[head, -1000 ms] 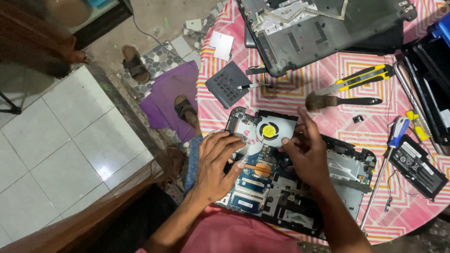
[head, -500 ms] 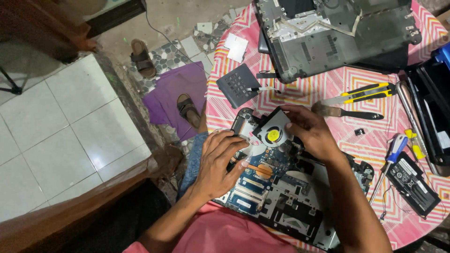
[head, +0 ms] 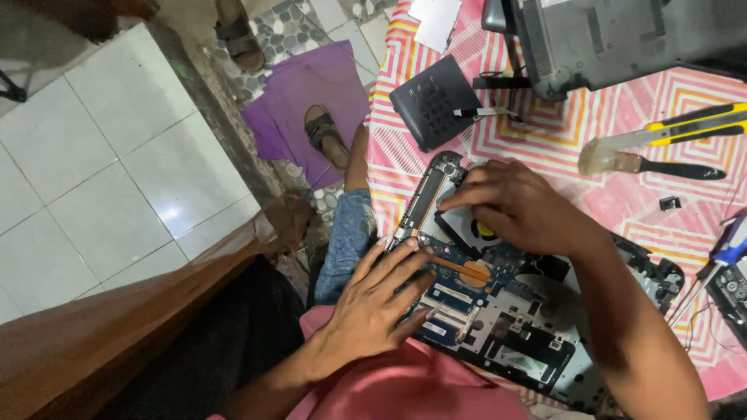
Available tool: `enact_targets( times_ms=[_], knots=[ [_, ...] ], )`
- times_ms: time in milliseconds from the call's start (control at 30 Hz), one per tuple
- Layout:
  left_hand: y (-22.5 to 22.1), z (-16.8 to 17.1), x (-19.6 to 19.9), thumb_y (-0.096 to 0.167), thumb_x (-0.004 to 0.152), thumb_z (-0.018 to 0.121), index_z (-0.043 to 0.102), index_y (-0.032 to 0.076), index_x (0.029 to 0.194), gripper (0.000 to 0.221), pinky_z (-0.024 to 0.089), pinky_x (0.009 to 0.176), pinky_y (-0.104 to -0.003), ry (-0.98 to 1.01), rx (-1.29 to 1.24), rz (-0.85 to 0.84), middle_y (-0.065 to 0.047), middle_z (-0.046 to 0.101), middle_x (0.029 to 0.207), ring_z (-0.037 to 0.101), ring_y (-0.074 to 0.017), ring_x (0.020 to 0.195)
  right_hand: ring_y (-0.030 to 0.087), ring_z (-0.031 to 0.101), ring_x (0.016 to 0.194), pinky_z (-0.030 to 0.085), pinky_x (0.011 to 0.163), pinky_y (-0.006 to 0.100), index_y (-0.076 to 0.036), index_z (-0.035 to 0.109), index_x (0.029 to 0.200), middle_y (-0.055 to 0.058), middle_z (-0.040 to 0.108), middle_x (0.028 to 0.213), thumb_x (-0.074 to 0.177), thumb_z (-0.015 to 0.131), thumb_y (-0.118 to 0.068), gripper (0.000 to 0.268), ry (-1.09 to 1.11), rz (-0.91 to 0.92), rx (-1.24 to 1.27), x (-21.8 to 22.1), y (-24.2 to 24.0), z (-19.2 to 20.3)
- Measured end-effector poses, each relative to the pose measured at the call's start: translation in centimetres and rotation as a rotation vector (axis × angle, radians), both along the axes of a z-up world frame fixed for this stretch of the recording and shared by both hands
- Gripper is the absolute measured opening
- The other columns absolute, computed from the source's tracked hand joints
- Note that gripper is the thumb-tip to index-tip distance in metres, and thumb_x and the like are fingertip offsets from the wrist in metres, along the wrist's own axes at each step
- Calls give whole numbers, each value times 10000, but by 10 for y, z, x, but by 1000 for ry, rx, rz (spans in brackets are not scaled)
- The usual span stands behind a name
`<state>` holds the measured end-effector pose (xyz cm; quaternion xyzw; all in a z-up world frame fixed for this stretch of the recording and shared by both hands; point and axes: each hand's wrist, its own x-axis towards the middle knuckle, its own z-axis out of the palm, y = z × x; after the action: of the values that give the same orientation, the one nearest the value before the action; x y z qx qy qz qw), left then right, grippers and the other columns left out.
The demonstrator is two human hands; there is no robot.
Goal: The person is repairing a laptop by applying thermal paste to the CPU and reattaching the cooling fan. They carefully spread the paste and secure the fan in place.
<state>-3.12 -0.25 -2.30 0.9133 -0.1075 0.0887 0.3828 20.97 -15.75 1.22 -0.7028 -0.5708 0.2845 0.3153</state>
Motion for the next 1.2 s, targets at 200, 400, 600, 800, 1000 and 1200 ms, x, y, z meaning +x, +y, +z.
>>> enact_targets(
  times_ms=[200, 400, 600, 800, 1000, 1200],
  knots=[
    [1, -5, 3, 282, 972, 686, 683, 86, 1179, 286, 369, 1126, -550, -50, -95, 83, -102, 612, 1374, 563, -336, 1330, 272, 601, 1015, 453, 840, 403, -162, 731, 1143, 72, 626, 1127, 887, 544, -110, 321, -42, -62, -171, -8, 4, 9],
    [6, -5, 9, 301, 1001, 626, 729, 101, 1132, 260, 363, 1113, -498, -52, -24, 64, -81, 634, 1359, 601, -272, 1272, 344, 507, 1306, 398, 1071, 487, -108, 591, 1300, 140, 541, 1405, 976, 544, -281, 371, -205, -136, -88, -25, -6, 25],
    [7, -12, 9, 325, 991, 600, 735, 79, 1145, 320, 359, 1102, -527, -39, -31, 23, -118, 663, 1323, 576, -295, 1289, 371, 563, 1210, 458, 1013, 466, 30, 587, 1307, 202, 579, 1299, 866, 773, -276, 567, -388, -462, -62, -49, -26, 16],
    [9, -10, 12, 317, 1007, 597, 719, 85, 1166, 306, 369, 1126, -523, -56, -39, 16, -115, 652, 1328, 563, -293, 1293, 334, 591, 1168, 416, 901, 437, -94, 565, 1368, 130, 605, 1297, 851, 740, -542, 706, -622, -516, -223, -75, -31, 0],
    [9, -11, 10, 305, 1005, 625, 675, 94, 1218, 304, 343, 1137, -511, -87, -11, 21, -108, 644, 1343, 555, -289, 1317, 300, 623, 1128, 394, 893, 413, -114, 612, 1327, 108, 649, 1275, 899, 702, -527, 602, -652, -559, -141, -79, -31, -7],
    [7, -9, 11, 295, 1001, 633, 674, 101, 1192, 275, 315, 1137, -487, -94, -13, 44, -105, 668, 1317, 580, -286, 1298, 320, 585, 1151, 369, 866, 460, -144, 554, 1371, 119, 582, 1369, 863, 719, -497, 640, -518, -526, -147, -79, -41, -14]
  ],
)
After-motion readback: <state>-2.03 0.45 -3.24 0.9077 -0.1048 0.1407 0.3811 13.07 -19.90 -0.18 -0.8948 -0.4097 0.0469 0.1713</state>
